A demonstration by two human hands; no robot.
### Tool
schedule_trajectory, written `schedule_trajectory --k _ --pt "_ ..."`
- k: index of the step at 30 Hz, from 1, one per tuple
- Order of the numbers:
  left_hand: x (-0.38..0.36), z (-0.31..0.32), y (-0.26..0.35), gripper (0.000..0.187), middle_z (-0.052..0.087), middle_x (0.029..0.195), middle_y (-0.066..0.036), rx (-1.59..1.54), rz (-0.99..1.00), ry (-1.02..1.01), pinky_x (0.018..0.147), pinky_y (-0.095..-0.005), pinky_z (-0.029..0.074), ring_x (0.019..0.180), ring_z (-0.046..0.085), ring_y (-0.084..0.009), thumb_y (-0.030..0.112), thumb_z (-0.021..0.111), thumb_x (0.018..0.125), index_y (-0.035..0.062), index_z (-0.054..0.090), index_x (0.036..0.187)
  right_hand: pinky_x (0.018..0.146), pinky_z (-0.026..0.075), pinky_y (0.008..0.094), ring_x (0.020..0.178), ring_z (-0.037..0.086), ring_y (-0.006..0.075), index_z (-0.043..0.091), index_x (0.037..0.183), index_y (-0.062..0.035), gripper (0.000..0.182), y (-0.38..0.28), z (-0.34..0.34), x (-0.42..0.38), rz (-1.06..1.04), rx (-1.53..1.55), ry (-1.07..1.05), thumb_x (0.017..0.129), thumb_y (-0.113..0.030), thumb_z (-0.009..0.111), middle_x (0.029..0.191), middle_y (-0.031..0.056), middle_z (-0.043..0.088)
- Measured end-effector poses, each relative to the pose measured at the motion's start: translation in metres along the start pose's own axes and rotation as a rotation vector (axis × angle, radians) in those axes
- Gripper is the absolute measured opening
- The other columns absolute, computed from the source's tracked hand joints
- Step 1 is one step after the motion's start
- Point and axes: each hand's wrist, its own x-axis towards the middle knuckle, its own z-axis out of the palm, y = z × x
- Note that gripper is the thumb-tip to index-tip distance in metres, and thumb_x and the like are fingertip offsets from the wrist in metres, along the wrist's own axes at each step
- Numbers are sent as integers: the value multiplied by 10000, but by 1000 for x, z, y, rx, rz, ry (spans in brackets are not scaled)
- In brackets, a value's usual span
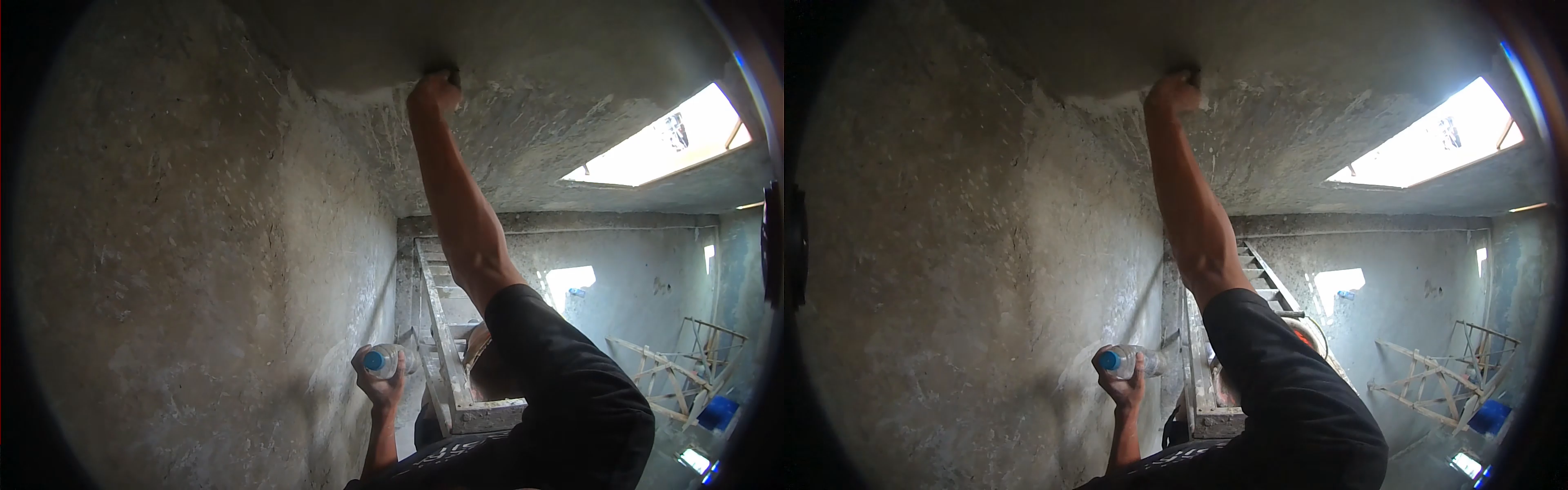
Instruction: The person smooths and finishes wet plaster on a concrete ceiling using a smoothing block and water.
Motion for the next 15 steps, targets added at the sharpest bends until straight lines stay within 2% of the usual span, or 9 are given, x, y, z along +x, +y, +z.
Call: schedule_trajectory --k 2,3,5,6,7,9,10,12,15 --pt "1 2 0 538 558 1000 -145 -5 -12 -12 821 -405 477 914 584 -298 264 810 746 -8 506 1098 873 515 347 994 679 257 688 1077 45 317 -22 2 -21 -70 -349 -52 884 -163 548 1014 198 707" --pt "2 2 0 549 558 1015 -156 -1 -17 -17 824 -418 481 925 587 -322 261 826 731 -5 516 1097 873 515 347 994 679 257 688 1077 45 317 -24 -1 -31 -67 -356 -45 884 -163 548 1014 198 707" --pt "5 1 1 559 559 1029 -168 4 -16 -22 827 -432 485 936 590 -345 259 842 717 -2 525 1097 874 513 357 1013 676 271 684 1105 30 324 -25 -3 -48 -277 -290 -248 875 -158 555 1061 218 691" --pt "6 0 4 557 558 1030 -169 -8 -10 -23 826 -432 484 936 589 -346 258 841 719 -3 525 1096 855 516 351 978 685 262 688 1113 14 320 -27 -8 -52 -294 -255 -259 870 -144 553 1039 213 699" --pt "7 1 5 555 558 1031 -169 -22 -7 -21 825 -432 484 937 588 -346 257 840 720 -3 525 1096 855 516 351 978 685 262 688 1113 14 320 -27 -12 -48 -296 -256 -260 870 -144 553 1039 213 699" --pt "6 1 3 552 557 1026 -168 -2 -2 -12 823 -431 483 934 586 -345 257 838 723 -2 525 1096 866 512 357 983 687 286 665 1136 24 319 -10 -28 -27 -100 -294 -225 876 -135 572 1051 224 685" --pt "5 0 1 549 556 1021 -167 22 7 -2 821 -430 482 930 585 -343 257 836 726 -2 524 1096 866 512 357 983 687 286 665 1136 24 319 -5 -32 -17 -99 -297 -225 876 -135 572 1051 224 685" --pt "4 -1 0 545 556 1018 -166 9 7 -14 821 -429 481 928 584 -342 259 835 728 -2 525 1092 801 521 339 865 699 241 690 1099 20 315 -4 -29 -3 -278 -105 -20 860 -137 558 970 182 721" --pt "4 0 2 536 557 1013 -164 -13 -9 -29 825 -428 480 928 582 -341 261 833 731 -2 527 1084 793 519 333 848 697 229 705 1073 8 292 -9 -13 8 -368 -189 -45 861 -131 559 940 175 725"
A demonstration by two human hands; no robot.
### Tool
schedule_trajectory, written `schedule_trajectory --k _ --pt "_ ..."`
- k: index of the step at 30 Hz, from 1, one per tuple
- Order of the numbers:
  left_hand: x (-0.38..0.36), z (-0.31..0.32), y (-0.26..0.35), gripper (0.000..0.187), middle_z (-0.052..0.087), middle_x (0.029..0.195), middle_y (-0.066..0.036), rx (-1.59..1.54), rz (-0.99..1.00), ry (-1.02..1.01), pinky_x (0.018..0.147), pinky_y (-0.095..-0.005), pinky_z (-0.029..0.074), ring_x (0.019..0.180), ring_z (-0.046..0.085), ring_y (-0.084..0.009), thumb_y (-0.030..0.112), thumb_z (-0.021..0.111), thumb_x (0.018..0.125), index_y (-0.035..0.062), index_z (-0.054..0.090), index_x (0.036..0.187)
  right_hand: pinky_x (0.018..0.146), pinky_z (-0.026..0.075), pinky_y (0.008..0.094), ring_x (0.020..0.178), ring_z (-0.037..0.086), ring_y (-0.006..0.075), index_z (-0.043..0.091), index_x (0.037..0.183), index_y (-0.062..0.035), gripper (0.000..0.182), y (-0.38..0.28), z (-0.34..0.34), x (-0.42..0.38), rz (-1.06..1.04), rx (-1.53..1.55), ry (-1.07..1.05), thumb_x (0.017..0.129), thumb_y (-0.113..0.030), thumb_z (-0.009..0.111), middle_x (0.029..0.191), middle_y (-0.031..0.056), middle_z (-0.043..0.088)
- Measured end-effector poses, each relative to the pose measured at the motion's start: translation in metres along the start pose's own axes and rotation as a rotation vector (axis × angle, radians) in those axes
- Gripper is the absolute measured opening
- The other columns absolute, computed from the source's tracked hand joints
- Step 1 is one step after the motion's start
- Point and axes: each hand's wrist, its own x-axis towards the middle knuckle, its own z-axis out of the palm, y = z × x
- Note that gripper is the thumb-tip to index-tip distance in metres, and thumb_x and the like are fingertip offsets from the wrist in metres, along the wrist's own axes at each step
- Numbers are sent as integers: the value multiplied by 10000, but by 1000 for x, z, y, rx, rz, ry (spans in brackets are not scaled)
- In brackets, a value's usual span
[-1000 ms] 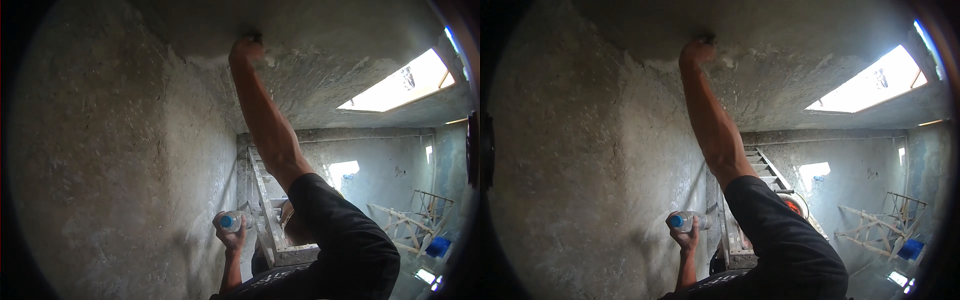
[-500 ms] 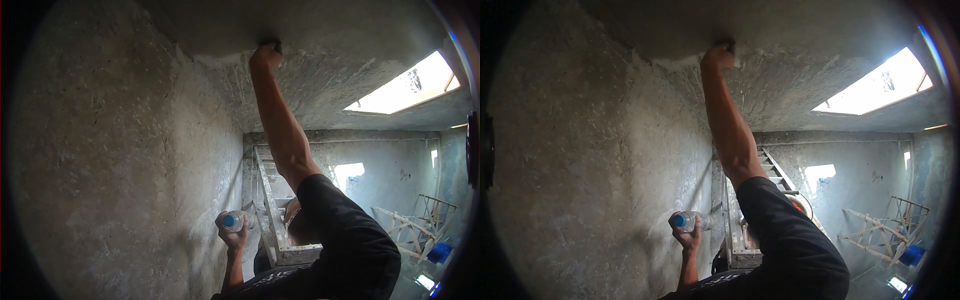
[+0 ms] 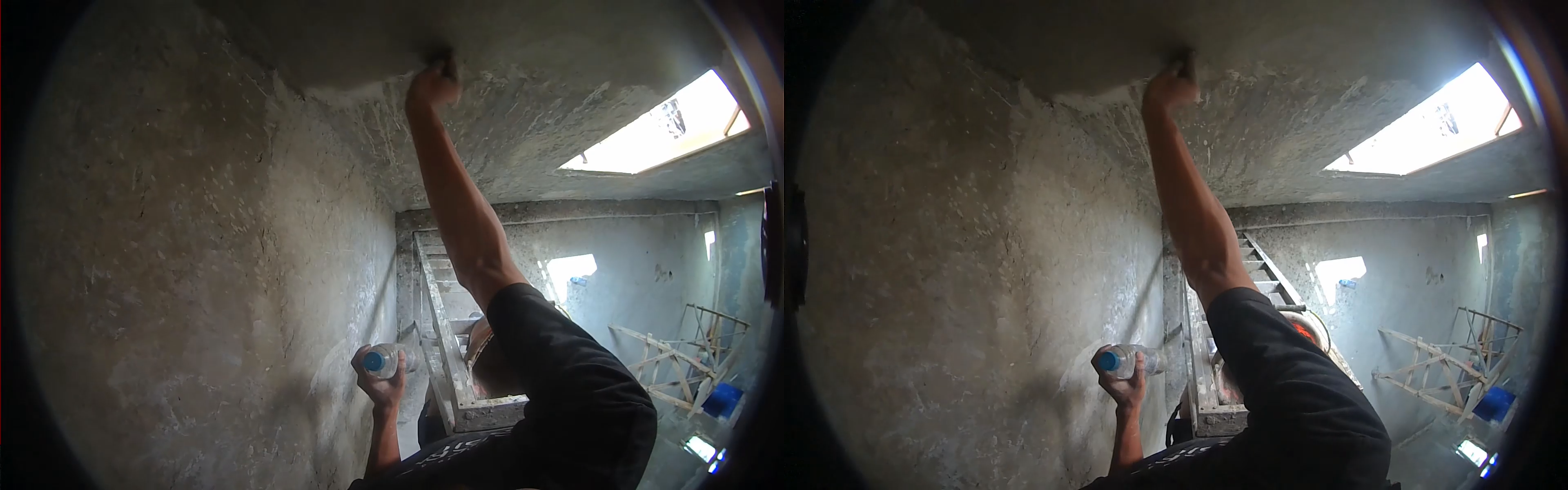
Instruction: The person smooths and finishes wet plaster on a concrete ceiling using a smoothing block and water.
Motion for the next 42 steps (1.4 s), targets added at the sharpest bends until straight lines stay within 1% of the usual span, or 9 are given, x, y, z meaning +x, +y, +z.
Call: schedule_trajectory --k 4,10,12,22,25,31,35,37,42 --pt "5 3 4 521 561 1015 -162 6 9 -27 837 -426 477 942 580 -339 263 829 734 0 532 1072 757 516 331 783 683 206 711 1052 4 280 -17 6 -21 -158 -201 21 859 -126 556 877 156 727" --pt "10 1 -2 516 560 1015 -161 58 70 -25 842 -431 474 949 575 -338 266 827 736 0 536 1068 790 525 341 879 692 233 708 1048 18 250 -4 -42 19 309 -58 -262 856 -89 589 975 190 714" --pt "10 0 -3 513 560 1014 -161 50 65 -41 840 -432 474 948 575 -339 267 826 737 -2 538 1064 799 528 346 894 694 246 706 1046 23 253 16 -35 36 284 -9 10 854 -82 578 1000 187 712" --pt "15 9 3 524 559 1027 -166 2 106 -89 838 -435 477 945 576 -345 287 823 740 -7 538 1067 771 526 357 818 684 244 713 1024 19 277 -11 -8 11 -103 -210 10 853 -145 572 873 179 716" --pt "19 10 7 530 557 1036 -166 34 120 -76 839 -433 479 951 577 -346 285 823 739 -7 534 1074 766 525 343 811 686 228 722 1006 7 276 -32 -28 6 206 -14 -266 864 -172 567 880 176 718" --pt "11 1 1 525 534 1047 -177 78 103 -79 826 -426 466 932 573 -338 300 775 779 -31 515 1092 826 523 366 956 685 289 660 1159 19 321 7 -33 48 269 -31 24 879 -112 572 1079 214 687" --pt "8 4 2 530 538 1038 -177 53 86 -93 825 -426 468 928 576 -338 305 778 778 -31 516 1093 778 534 342 850 678 234 671 1096 71 291 13 -3 35 269 -34 160 866 -87 590 943 156 715" --pt "11 3 5 533 544 1027 -171 80 110 -74 822 -423 471 920 580 -332 303 783 775 -32 516 1092 788 530 333 875 672 229 608 1185 94 381 -40 -10 35 687 137 62 868 -116 616 1000 163 703" --pt "9 3 2 533 546 1018 -165 73 73 -68 822 -420 471 915 580 -327 301 785 774 -33 516 1091 651 532 339 778 661 223 626 1134 36 298 -22 -31 42 809 597 62 858 -76 634 939 110 694"
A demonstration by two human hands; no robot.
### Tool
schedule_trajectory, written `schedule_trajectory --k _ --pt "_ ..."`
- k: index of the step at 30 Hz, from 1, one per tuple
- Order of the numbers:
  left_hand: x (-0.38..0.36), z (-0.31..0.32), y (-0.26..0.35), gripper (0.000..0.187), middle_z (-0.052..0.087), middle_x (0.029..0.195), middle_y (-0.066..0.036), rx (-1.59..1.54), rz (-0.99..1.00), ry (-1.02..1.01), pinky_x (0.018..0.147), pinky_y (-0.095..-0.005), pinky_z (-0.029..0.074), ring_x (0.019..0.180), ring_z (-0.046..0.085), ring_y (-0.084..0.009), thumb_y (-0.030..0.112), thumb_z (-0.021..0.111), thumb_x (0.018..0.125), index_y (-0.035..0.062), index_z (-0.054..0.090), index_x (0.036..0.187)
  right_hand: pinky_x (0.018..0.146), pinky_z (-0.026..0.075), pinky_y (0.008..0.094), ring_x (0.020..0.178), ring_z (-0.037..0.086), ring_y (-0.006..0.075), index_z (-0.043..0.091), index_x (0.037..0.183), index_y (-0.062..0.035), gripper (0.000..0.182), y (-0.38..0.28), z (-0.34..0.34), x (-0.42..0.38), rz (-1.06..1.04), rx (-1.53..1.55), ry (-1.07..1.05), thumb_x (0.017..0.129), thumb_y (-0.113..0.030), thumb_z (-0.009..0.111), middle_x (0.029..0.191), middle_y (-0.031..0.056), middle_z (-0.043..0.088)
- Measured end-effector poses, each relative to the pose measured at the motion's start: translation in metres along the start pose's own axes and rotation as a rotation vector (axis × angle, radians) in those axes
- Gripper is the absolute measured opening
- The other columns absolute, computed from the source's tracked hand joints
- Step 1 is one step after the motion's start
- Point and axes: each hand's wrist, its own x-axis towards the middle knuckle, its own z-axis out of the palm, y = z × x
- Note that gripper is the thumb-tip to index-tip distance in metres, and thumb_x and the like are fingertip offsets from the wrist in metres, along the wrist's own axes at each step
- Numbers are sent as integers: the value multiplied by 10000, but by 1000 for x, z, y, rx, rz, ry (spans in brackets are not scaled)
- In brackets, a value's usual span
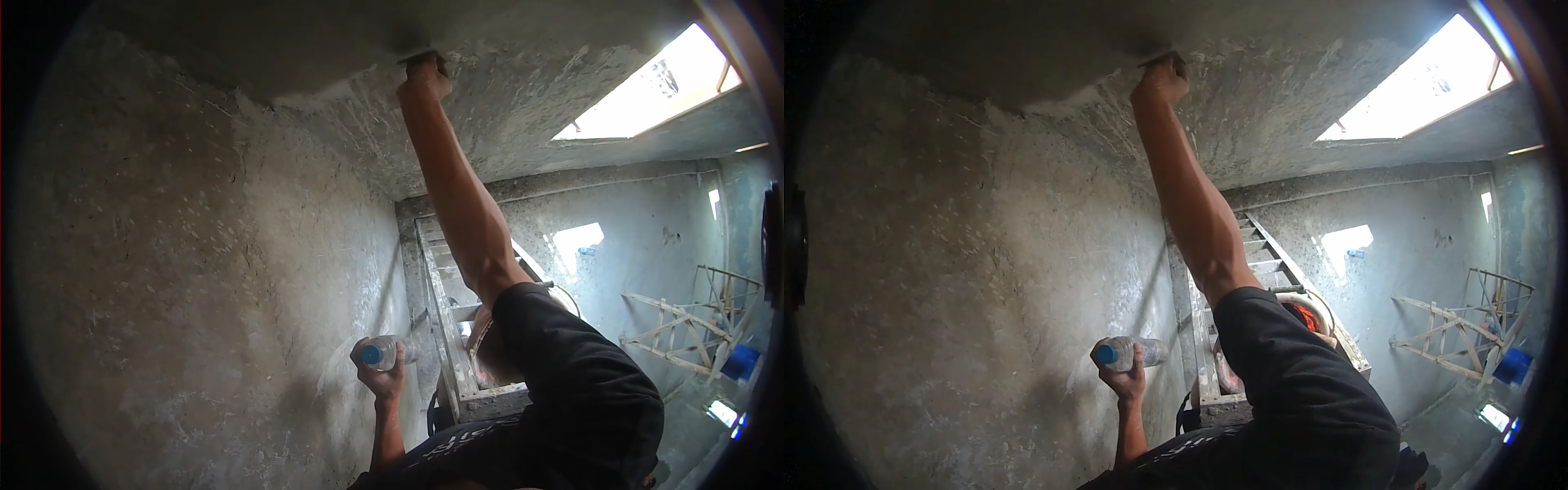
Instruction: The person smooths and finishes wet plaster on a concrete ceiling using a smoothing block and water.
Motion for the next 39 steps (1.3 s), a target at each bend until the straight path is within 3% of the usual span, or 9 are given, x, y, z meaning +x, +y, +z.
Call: schedule_trajectory --k 1,13,21,31,32,34,35,37,39 --pt "0 0 0 534 545 1018 -164 -16 -26 16 822 -420 470 916 580 -325 300 786 773 -33 516 1090 634 527 325 761 653 209 605 1138 43 299 -2 -4 2 86 -4 112 857 -56 634 934 96 687" --pt "-7 -1 -1 514 567 1008 -160 -25 -24 2 827 -425 485 930 589 -345 267 833 732 3 538 1059 657 554 335 796 670 224 573 1145 67 330 -12 23 115 167 -37 16 851 -71 634 961 119 682" --pt "-4 0 3 485 574 1003 -158 -40 -18 -19 834 -428 484 939 586 -346 275 830 732 14 558 1037 659 567 335 797 678 235 571 1104 89 317 -40 -2 44 123 -53 -55 847 -87 630 959 152 680" --pt "-5 0 4 469 584 998 -161 -58 -75 0 836 -420 486 938 593 -340 246 838 723 12 572 1030 662 583 335 797 687 248 567 1053 117 313 -72 12 65 56 -98 -127 842 -106 626 957 193 677" --pt "-6 0 4 469 584 998 -161 -60 -71 1 836 -420 486 938 593 -340 246 838 723 12 572 1030 662 583 335 797 687 248 567 1053 117 313 -63 -26 133 54 -95 -129 842 -106 626 957 193 677" --pt "-6 0 4 473 582 999 -162 -67 -79 0 834 -421 487 936 594 -340 246 836 725 11 569 1036 676 561 299 798 689 218 576 1071 167 422 15 -68 219 -626 -1133 -258 860 -196 613 992 176 693" --pt "-6 0 4 473 582 999 -162 -71 -71 2 834 -421 487 936 594 -340 246 836 725 11 569 1036 676 561 299 798 689 218 576 1071 167 422 -23 -63 180 -632 -1126 -258 860 -196 613 992 176 693" --pt "-5 1 4 473 581 1000 -162 -65 -73 -2 828 -424 487 935 592 -343 252 833 731 12 565 1037 694 546 323 785 693 219 652 1030 118 383 -44 -13 60 -221 -755 130 863 -222 598 960 161 715" --pt "-5 1 1 476 579 999 -162 -51 -70 -7 828 -425 485 934 591 -344 255 832 733 12 561 1040 735 545 359 845 695 259 698 1002 44 333 -23 -8 52 -410 -808 90 867 -243 597 960 169 716"
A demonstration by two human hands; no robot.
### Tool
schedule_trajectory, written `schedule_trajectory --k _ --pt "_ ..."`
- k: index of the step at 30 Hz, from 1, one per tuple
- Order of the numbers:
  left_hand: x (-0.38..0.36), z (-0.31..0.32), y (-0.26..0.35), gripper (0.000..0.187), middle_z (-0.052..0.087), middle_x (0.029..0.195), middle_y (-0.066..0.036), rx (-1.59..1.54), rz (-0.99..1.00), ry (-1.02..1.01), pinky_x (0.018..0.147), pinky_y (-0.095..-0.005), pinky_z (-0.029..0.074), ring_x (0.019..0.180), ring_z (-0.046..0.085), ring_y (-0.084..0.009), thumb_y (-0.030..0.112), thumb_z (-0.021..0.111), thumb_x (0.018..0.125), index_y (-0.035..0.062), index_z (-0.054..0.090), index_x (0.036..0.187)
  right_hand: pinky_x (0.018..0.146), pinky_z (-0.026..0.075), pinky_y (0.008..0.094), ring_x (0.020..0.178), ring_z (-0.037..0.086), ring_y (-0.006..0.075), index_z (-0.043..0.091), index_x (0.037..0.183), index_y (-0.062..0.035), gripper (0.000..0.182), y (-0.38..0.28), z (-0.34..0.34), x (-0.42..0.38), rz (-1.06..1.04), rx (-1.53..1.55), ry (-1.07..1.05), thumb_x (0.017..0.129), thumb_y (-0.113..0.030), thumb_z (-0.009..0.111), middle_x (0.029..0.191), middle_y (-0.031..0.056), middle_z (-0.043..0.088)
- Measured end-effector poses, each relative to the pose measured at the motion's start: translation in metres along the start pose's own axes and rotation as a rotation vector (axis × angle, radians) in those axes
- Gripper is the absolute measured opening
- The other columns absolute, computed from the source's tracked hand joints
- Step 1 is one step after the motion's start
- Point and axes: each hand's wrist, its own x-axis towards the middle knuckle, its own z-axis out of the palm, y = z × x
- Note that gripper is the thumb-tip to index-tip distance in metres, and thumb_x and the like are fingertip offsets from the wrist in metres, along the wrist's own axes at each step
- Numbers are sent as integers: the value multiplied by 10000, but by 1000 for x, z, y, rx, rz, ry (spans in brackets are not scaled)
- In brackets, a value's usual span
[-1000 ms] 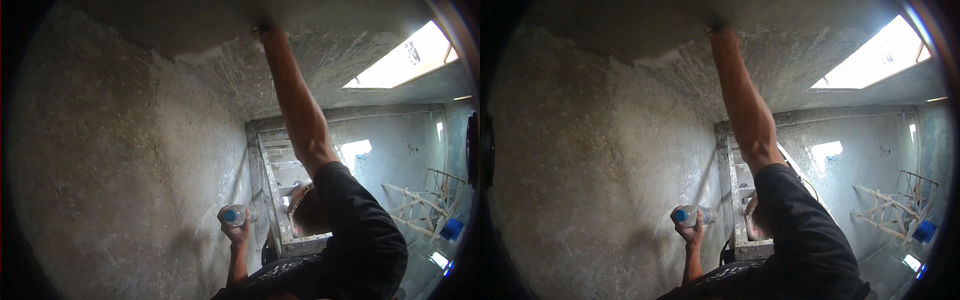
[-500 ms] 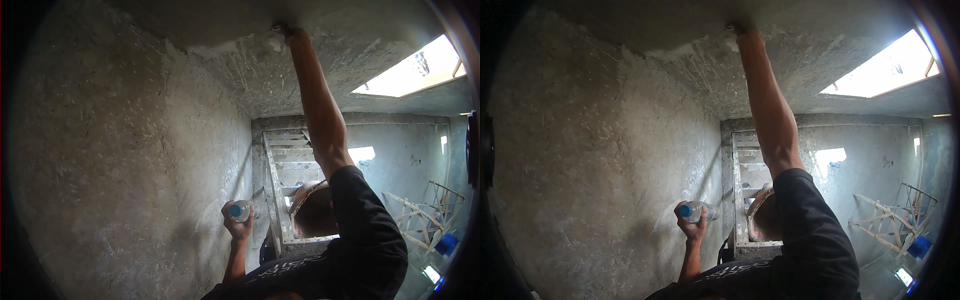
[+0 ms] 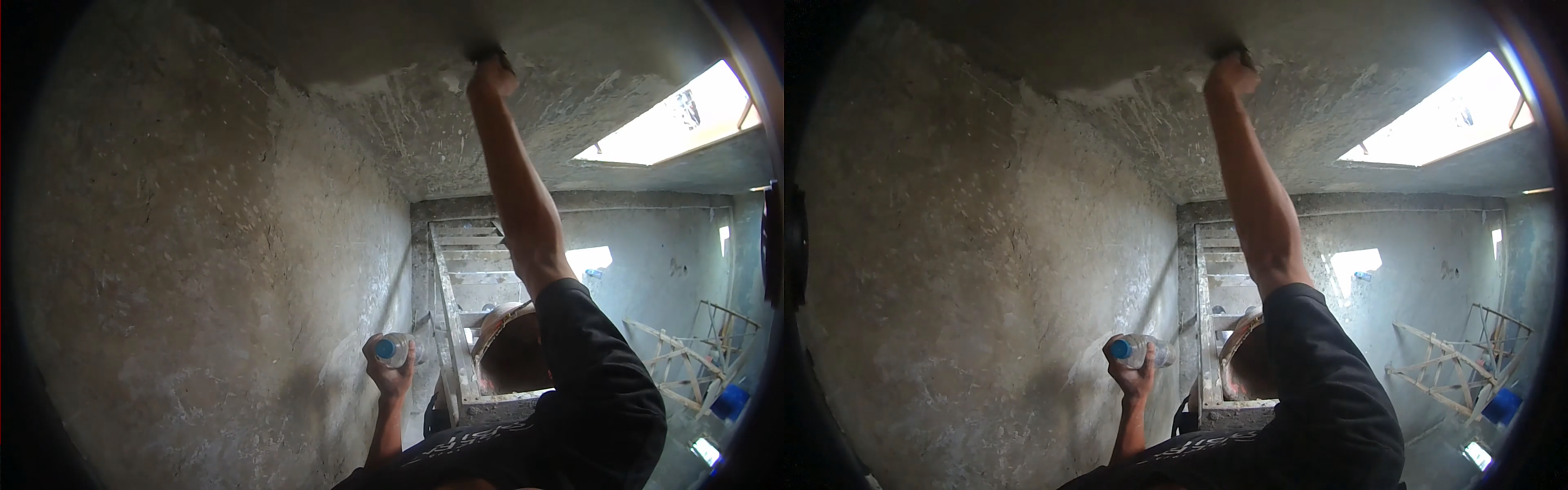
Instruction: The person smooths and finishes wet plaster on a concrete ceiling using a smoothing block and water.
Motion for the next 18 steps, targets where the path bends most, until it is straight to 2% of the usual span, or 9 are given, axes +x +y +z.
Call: schedule_trajectory --k 1,3,5,9,11,13,16,18 --pt "-1 0 -1 480 577 999 -162 15 -5 -4 828 -425 484 933 590 -345 258 831 735 13 557 1043 776 544 394 905 697 298 744 975 -31 295 5 7 -5 -187 -52 25 870 -264 596 960 177 717" --pt "1 1 -1 484 574 999 -162 23 12 -12 828 -426 483 933 589 -346 261 830 736 12 554 1046 803 531 388 938 689 312 722 1035 -20 310 -2 11 -36 -347 9 -93 855 -242 604 977 186 710" --pt "2 2 -1 488 572 999 -161 29 29 -22 828 -426 482 932 588 -347 263 830 738 11 550 1048 815 525 372 929 694 313 702 1079 -13 316 2 11 -64 -492 -59 -197 860 -219 604 1023 201 695" --pt "3 2 4 497 569 1004 -155 -6 8 15 833 -425 482 935 590 -340 254 831 734 5 546 1056 833 521 355 960 692 294 685 1120 -17 309 0 -8 -58 -386 57 -250 866 -167 593 1046 202 688" --pt "2 1 1 500 569 1006 -153 -18 -15 29 834 -425 482 936 590 -338 249 832 732 4 544 1060 848 507 308 948 691 217 685 1112 9 287 -2 -12 -42 -354 139 10 876 -123 590 1028 176 710" --pt "0 0 -4 514 567 1008 -154 37 23 -1 838 -425 482 941 590 -336 244 835 726 4 540 1071 864 504 305 955 689 220 679 1118 18 272 1 -6 -33 -325 80 16 893 -90 573 1037 174 709" --pt "0 0 -7 532 563 1014 -160 34 14 -23 838 -427 482 946 587 -341 251 837 722 -1 534 1080 853 501 304 954 685 206 682 1130 -4 267 20 17 -32 -421 176 38 895 -78 577 1036 184 706" --pt "4 2 -9 537 561 1019 -164 60 30 -23 840 -427 482 950 586 -343 253 838 720 -3 533 1081 824 524 344 966 693 268 679 1158 -52 319 24 29 -50 -636 138 -23 860 -49 567 1047 202 689"
